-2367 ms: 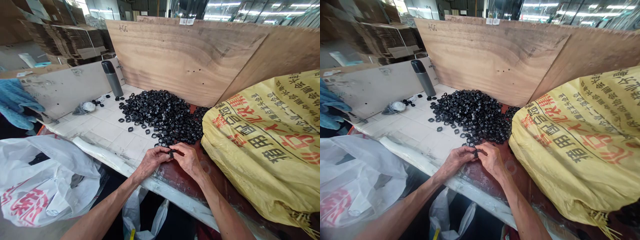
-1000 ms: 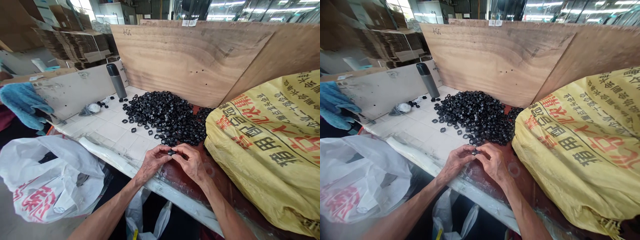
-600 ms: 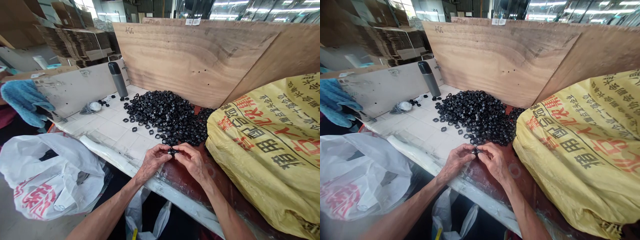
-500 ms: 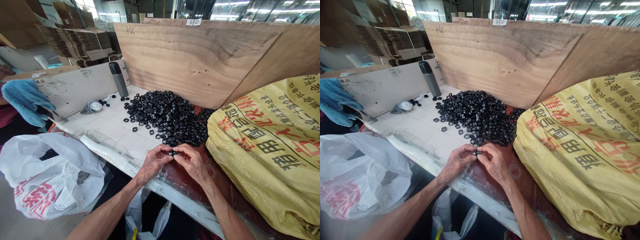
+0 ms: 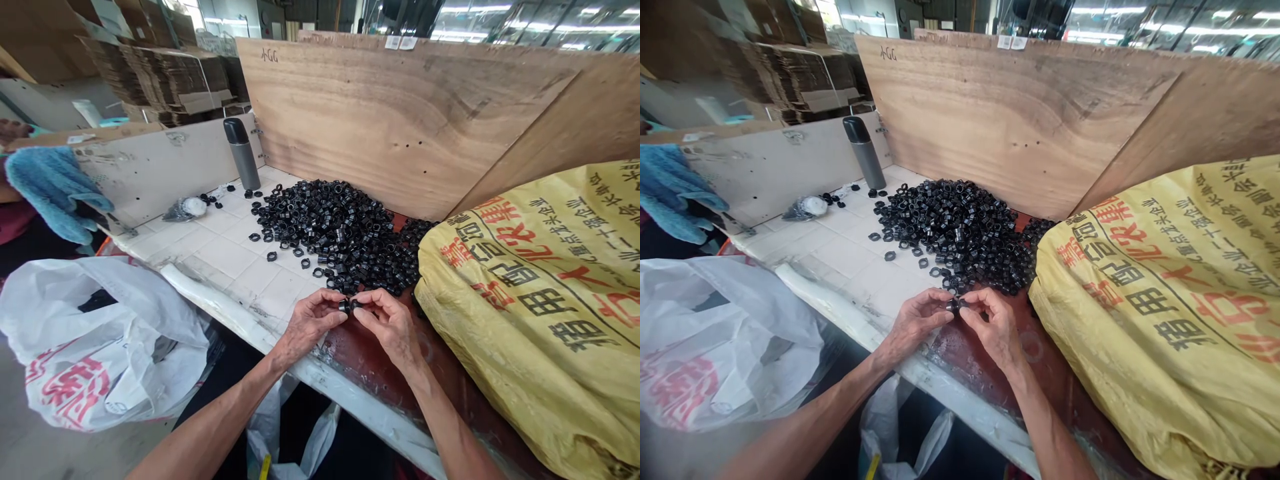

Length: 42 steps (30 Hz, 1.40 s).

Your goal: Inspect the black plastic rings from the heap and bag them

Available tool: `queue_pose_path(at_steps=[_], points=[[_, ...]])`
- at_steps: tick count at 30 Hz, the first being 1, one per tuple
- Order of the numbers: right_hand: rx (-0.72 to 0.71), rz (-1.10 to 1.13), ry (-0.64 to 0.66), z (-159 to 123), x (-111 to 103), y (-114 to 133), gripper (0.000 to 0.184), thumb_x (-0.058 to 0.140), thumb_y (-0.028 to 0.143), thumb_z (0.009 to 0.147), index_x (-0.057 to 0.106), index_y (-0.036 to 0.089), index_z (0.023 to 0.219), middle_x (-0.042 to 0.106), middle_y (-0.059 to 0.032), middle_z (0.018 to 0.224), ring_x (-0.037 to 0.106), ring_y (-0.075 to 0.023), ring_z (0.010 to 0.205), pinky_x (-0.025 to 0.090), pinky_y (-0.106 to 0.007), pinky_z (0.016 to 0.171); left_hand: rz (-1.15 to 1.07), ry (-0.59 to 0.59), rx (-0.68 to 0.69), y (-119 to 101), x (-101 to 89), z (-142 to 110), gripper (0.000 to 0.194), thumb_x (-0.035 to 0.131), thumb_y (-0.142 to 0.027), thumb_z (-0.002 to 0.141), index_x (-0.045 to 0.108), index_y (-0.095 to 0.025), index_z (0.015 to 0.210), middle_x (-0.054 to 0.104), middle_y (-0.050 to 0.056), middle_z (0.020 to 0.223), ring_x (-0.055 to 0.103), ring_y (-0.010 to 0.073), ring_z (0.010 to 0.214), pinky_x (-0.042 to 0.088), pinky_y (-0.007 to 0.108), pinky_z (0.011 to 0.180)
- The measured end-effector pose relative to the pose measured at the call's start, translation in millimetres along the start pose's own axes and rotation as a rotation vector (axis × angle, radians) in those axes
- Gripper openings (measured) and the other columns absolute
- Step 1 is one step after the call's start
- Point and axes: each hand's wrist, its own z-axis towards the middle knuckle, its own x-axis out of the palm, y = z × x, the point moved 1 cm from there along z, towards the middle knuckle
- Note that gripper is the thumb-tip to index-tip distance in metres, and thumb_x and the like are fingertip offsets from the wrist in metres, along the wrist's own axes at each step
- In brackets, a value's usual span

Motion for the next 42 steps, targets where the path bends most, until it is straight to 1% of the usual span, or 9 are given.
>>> queue_pose_path(at_steps=[7, 10, 13, 22, 27, 31, 33, 38, 42], points=[[-0.135, -0.116, -0.005, -1.4, 4.0, 3.1, 0.010, 0.068, 0.028, 0.085, 0.065, 0.023, 0.077, 0.072, -0.0056, 0.100, 0.069, -0.0234, 0.097, 0.057, -0.035, 0.084, -0.010, 0.007, 0.012, 3.5, -2.0, 2.4, 0.030, 0.086, -0.019, 0.068, 0.072, -0.016, 0.095, 0.072, 0.001, 0.089, 0.065, 0.0116, 0.078, 0.051, 0.023, 0.076], [-0.164, -0.233, -0.019, -2.4, 3.4, 3.1, 0.006, 0.068, 0.027, 0.087, 0.067, 0.024, 0.091, 0.072, -0.0042, 0.094, 0.069, -0.0215, 0.086, 0.057, -0.033, 0.078, -0.010, 0.018, 0.013, 3.2, -1.7, 1.9, 0.031, 0.085, -0.020, 0.069, 0.072, -0.017, 0.096, 0.072, 0.002, 0.091, 0.066, 0.0132, 0.081, 0.052, 0.024, 0.079], [-0.207, -0.315, -0.011, -2.2, 2.2, 6.2, 0.021, 0.065, 0.025, 0.089, 0.066, 0.025, 0.110, 0.072, -0.0047, 0.097, 0.068, -0.0205, 0.083, 0.056, -0.033, 0.076, 0.003, 0.021, 0.022, 3.5, -1.2, 1.5, 0.030, 0.085, -0.020, 0.069, 0.072, -0.017, 0.096, 0.071, 0.002, 0.093, 0.067, 0.0143, 0.084, 0.052, 0.026, 0.082], [-0.391, -0.401, 0.061, 0.0, 5.0, 3.6, 0.019, 0.054, 0.019, 0.096, 0.067, 0.023, 0.110, 0.069, -0.0069, 0.102, 0.066, -0.0214, 0.098, 0.053, -0.034, 0.089, 0.100, -0.003, 0.132, 13.8, -8.2, 5.0, 0.026, 0.083, -0.020, 0.070, 0.075, -0.019, 0.094, 0.065, 0.002, 0.102, 0.065, 0.0148, 0.089, 0.053, 0.026, 0.084], [-0.368, -0.477, 0.035, 2.0, 4.7, -2.6, 0.009, 0.057, 0.025, 0.097, 0.066, 0.021, 0.097, 0.067, -0.0050, 0.088, 0.065, -0.0191, 0.082, 0.050, -0.030, 0.075, 0.153, 0.010, 0.144, 14.8, -9.6, 4.6, 0.026, 0.083, -0.022, 0.072, 0.076, -0.020, 0.096, 0.066, 0.002, 0.104, 0.064, 0.0148, 0.092, 0.053, 0.027, 0.085], [-0.318, -0.580, 0.067, -0.6, 6.6, -3.8, 0.026, 0.050, 0.027, 0.101, 0.061, 0.021, 0.078, 0.060, -0.0019, 0.071, 0.059, -0.0163, 0.067, 0.043, -0.028, 0.065, 0.118, 0.011, 0.116, 14.7, -8.6, 5.5, 0.027, 0.085, -0.023, 0.070, 0.076, -0.020, 0.096, 0.068, 0.003, 0.104, 0.065, 0.0158, 0.093, 0.053, 0.028, 0.088], [-0.308, -0.600, 0.070, -2.7, 8.2, -4.1, 0.029, 0.047, 0.027, 0.102, 0.061, 0.021, 0.076, 0.060, -0.0017, 0.069, 0.058, -0.0159, 0.065, 0.042, -0.028, 0.064, 0.094, 0.007, 0.094, 14.1, -7.5, 5.8, 0.028, 0.085, -0.024, 0.070, 0.076, -0.020, 0.096, 0.069, 0.003, 0.103, 0.066, 0.0156, 0.091, 0.053, 0.029, 0.088], [-0.293, -0.441, -0.006, -3.5, 8.6, -0.7, 0.010, 0.058, 0.026, 0.096, 0.065, 0.020, 0.101, 0.069, -0.0051, 0.092, 0.065, -0.0182, 0.082, 0.049, -0.028, 0.074, 0.093, 0.008, 0.060, 10.7, -4.8, 4.1, 0.029, 0.086, -0.023, 0.069, 0.076, -0.019, 0.096, 0.070, 0.003, 0.102, 0.067, 0.0164, 0.092, 0.053, 0.028, 0.087], [-0.333, -0.376, 0.027, -0.5, 7.0, 4.7, 0.011, 0.059, 0.018, 0.093, 0.068, 0.022, 0.099, 0.069, -0.0052, 0.097, 0.065, -0.0200, 0.093, 0.050, -0.031, 0.084, 0.114, -0.019, 0.027, 9.1, -5.1, 3.8, 0.030, 0.086, -0.022, 0.069, 0.076, -0.018, 0.096, 0.072, 0.002, 0.095, 0.066, 0.0137, 0.083, 0.053, 0.028, 0.085]])
